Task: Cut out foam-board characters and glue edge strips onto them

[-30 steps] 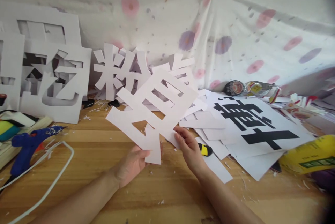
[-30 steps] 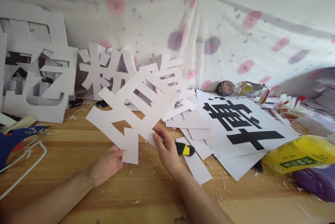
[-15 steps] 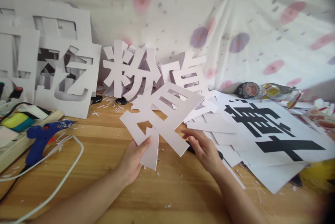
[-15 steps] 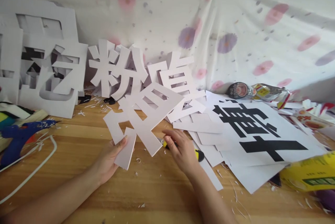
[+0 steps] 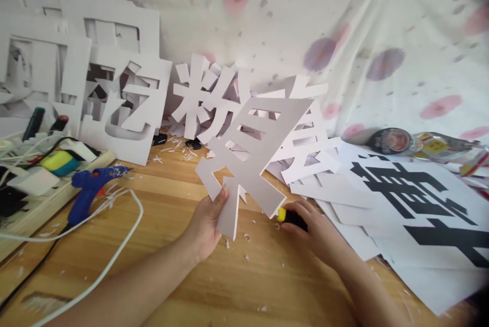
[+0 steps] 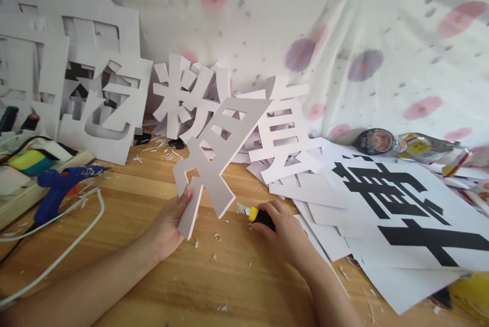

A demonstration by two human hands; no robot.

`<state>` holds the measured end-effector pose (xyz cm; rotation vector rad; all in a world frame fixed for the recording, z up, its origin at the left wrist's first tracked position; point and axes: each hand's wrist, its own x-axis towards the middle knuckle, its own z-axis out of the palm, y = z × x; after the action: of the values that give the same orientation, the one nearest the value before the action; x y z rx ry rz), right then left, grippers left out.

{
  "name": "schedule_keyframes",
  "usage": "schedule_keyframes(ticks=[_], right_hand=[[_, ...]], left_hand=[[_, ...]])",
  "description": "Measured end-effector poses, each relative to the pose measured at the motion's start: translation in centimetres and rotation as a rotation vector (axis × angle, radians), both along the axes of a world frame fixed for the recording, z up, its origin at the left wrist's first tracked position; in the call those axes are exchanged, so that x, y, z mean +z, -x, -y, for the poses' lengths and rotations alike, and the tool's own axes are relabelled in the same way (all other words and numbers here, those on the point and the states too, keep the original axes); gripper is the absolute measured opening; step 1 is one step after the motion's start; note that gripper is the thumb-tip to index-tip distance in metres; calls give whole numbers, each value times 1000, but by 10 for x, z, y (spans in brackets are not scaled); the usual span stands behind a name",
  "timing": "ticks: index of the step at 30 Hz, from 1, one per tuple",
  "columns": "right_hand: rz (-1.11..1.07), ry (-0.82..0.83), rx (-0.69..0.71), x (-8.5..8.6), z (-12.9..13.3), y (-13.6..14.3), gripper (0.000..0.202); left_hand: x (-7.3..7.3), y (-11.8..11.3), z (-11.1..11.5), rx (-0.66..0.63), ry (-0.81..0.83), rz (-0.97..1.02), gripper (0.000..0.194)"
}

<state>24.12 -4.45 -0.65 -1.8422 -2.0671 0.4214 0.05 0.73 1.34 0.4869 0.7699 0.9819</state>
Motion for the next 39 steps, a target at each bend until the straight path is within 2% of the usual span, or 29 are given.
schedule_keyframes(ticks=[6,9,12,17,20,24,31,39], right_hand=[[-133,-230,298,12,19,42,36],[-67,-407,358,16,25,68,39],[-44,-453,340,20,27,81,43],[-31,-434,335,25,26,84,46],[-12,-432,337,26,26,86,49],[-1,-444,326,23,24,85,48],[-8,-473,321,21,21,76,42],[4,-471,323,23,22,78,45]], left_hand=[[-4,-2,-1,-26,6,57,41],[-5,-5,3,-73,-7,95,37],[-7,-7,8,-121,-22,72,39],[-12,-9,12,-152,-80,27,46],[-14,-10,12,-164,-85,18,43],[-12,-11,12,-134,-114,4,38],[-12,-11,11,-162,-129,29,42],[-10,-11,16,-166,-183,-31,47]])
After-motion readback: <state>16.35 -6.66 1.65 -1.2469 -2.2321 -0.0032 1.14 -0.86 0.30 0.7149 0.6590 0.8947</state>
